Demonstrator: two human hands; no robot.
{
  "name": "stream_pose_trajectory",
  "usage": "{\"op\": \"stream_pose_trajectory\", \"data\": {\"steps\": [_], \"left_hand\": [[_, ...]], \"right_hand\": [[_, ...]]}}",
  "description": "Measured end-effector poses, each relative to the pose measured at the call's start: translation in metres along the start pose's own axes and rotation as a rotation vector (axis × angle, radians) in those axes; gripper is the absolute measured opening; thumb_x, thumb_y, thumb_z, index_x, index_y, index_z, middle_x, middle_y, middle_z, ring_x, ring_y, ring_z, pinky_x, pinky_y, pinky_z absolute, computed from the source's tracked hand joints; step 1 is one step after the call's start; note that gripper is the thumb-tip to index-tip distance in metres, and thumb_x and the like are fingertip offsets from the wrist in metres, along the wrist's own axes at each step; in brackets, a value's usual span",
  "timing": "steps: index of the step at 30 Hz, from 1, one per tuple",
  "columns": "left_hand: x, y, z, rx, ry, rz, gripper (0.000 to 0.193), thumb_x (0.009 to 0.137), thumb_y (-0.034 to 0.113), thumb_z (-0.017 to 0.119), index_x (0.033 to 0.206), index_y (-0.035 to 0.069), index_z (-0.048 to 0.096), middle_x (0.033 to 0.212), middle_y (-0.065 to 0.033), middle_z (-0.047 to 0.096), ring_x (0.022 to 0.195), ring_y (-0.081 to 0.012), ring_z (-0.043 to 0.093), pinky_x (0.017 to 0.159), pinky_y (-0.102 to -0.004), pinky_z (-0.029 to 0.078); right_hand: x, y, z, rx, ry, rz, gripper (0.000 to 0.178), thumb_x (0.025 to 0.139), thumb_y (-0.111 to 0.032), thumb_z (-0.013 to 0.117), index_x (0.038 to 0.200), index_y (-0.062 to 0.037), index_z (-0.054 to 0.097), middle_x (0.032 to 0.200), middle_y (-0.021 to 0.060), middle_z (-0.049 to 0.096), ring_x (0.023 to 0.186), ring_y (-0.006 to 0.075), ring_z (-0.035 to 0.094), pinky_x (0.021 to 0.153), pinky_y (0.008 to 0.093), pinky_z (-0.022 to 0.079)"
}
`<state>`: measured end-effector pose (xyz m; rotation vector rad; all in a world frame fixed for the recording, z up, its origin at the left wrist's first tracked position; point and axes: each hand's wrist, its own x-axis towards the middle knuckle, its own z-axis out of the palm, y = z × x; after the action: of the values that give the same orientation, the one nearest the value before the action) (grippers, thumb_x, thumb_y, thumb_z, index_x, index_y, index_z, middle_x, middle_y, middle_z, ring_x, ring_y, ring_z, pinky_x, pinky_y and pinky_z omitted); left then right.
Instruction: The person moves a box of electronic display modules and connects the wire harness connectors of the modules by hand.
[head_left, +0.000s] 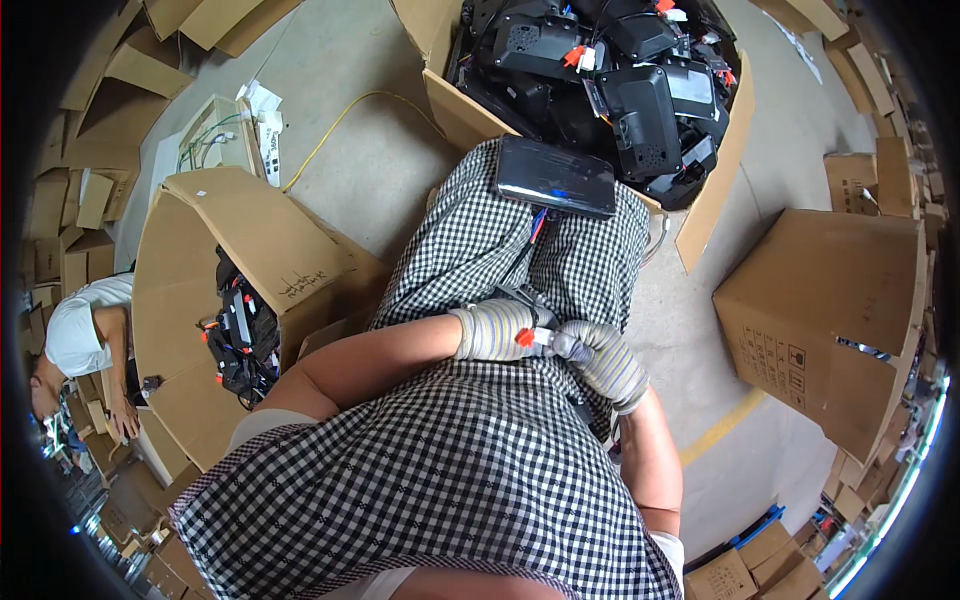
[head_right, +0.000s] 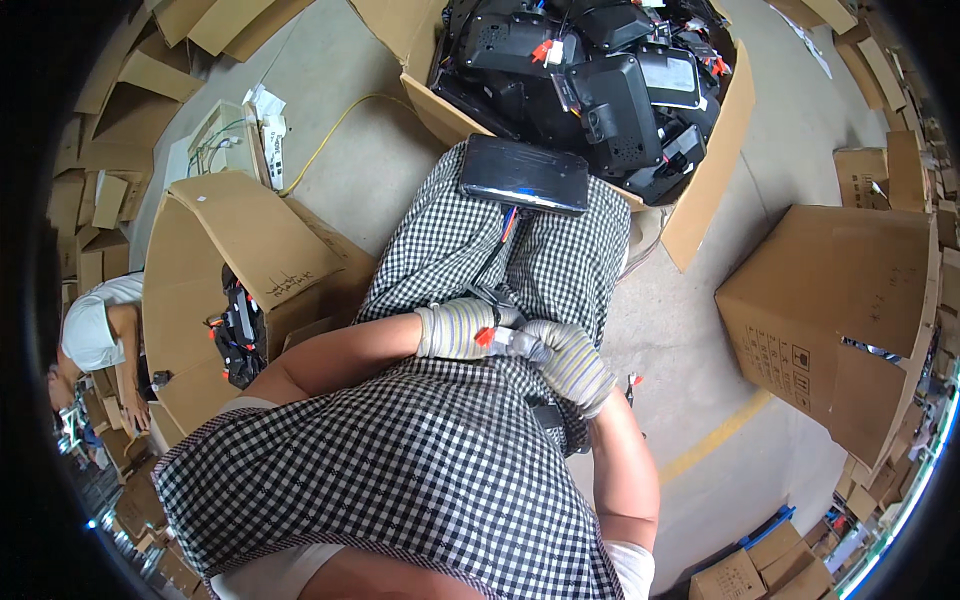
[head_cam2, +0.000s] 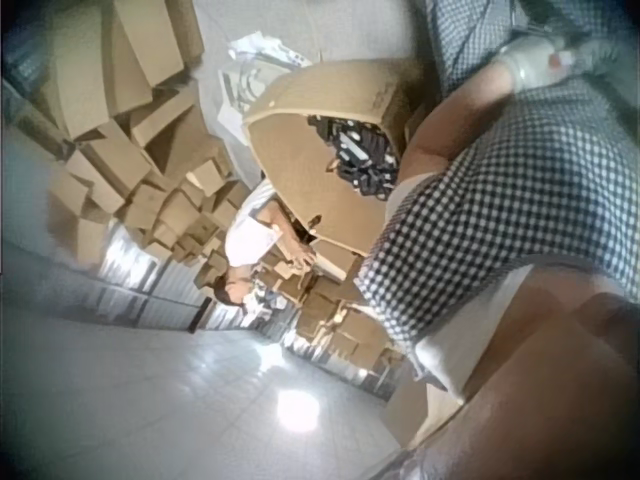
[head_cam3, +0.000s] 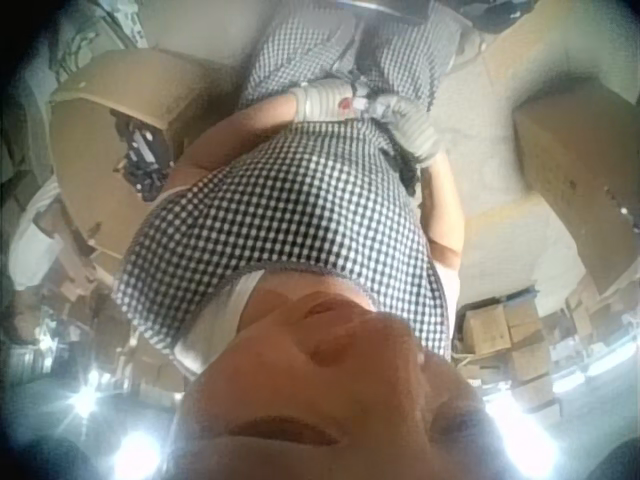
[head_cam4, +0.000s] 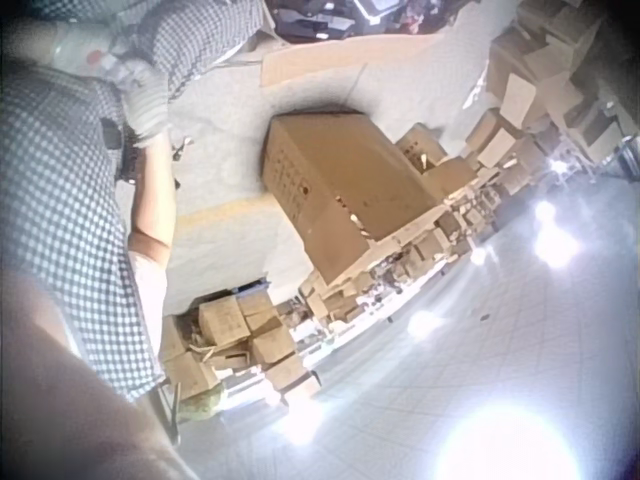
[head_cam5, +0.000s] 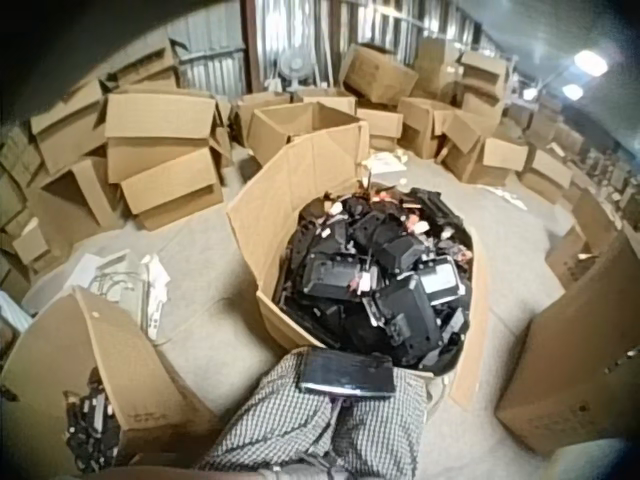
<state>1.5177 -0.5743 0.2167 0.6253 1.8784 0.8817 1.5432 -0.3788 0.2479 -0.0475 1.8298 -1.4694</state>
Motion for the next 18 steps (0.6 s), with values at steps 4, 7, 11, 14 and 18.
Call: {"op": "stream_pose_trajectory", "data": {"steps": [4, 7, 11, 14, 18], "left_hand": [[0.005, -0.016, 0.008, -0.022, 0.030, 0.093, 0.038, 0.085, 0.033, 0.057, 0.113, 0.006, 0.053, 0.086, -0.0144, 0.063, 0.076, -0.0287, 0.062, 0.070, -0.0355, 0.049], [0.004, -0.009, 0.001, -0.010, -0.019, 0.031, 0.036, 0.086, 0.030, 0.057, 0.111, 0.005, 0.054, 0.085, -0.0141, 0.063, 0.077, -0.0276, 0.062, 0.070, -0.0345, 0.049], [0.008, -0.019, 0.010, -0.061, 0.013, 0.052, 0.035, 0.085, 0.030, 0.058, 0.109, 0.004, 0.055, 0.083, -0.0139, 0.063, 0.075, -0.0276, 0.062, 0.069, -0.0347, 0.049], [0.009, -0.019, 0.008, -0.023, -0.004, 0.037, 0.037, 0.085, 0.031, 0.059, 0.110, 0.004, 0.054, 0.084, -0.0145, 0.063, 0.075, -0.0282, 0.062, 0.069, -0.0351, 0.049], [0.012, -0.026, 0.013, -0.068, -0.027, 0.051, 0.038, 0.084, 0.029, 0.059, 0.111, 0.004, 0.053, 0.085, -0.0146, 0.063, 0.077, -0.0290, 0.062, 0.069, -0.0354, 0.049]], "right_hand": [[0.005, -0.008, -0.003, 0.034, -0.032, 0.029, 0.024, 0.087, -0.026, 0.060, 0.083, -0.0036, 0.064, 0.071, -0.0045, 0.057, 0.067, 0.0058, 0.046, 0.062, 0.0218, 0.041], [0.007, -0.002, -0.002, 0.074, -0.042, 0.014, 0.024, 0.087, -0.027, 0.060, 0.082, -0.0035, 0.064, 0.070, -0.0047, 0.056, 0.065, 0.0055, 0.045, 0.060, 0.0217, 0.040], [0.011, -0.002, -0.004, 0.053, -0.044, 0.018, 0.024, 0.087, -0.027, 0.060, 0.082, -0.0033, 0.064, 0.069, -0.0044, 0.056, 0.065, 0.0058, 0.045, 0.060, 0.0219, 0.040], [0.012, -0.007, -0.005, 0.003, -0.045, 0.009, 0.023, 0.086, -0.025, 0.061, 0.083, -0.0027, 0.064, 0.070, -0.0038, 0.057, 0.066, 0.0061, 0.046, 0.061, 0.0225, 0.041], [0.012, -0.006, -0.005, 0.034, -0.028, 0.060, 0.012, 0.084, -0.014, 0.061, 0.084, -0.0031, 0.064, 0.072, 0.0009, 0.061, 0.068, 0.0092, 0.053, 0.064, 0.0240, 0.045]]}}
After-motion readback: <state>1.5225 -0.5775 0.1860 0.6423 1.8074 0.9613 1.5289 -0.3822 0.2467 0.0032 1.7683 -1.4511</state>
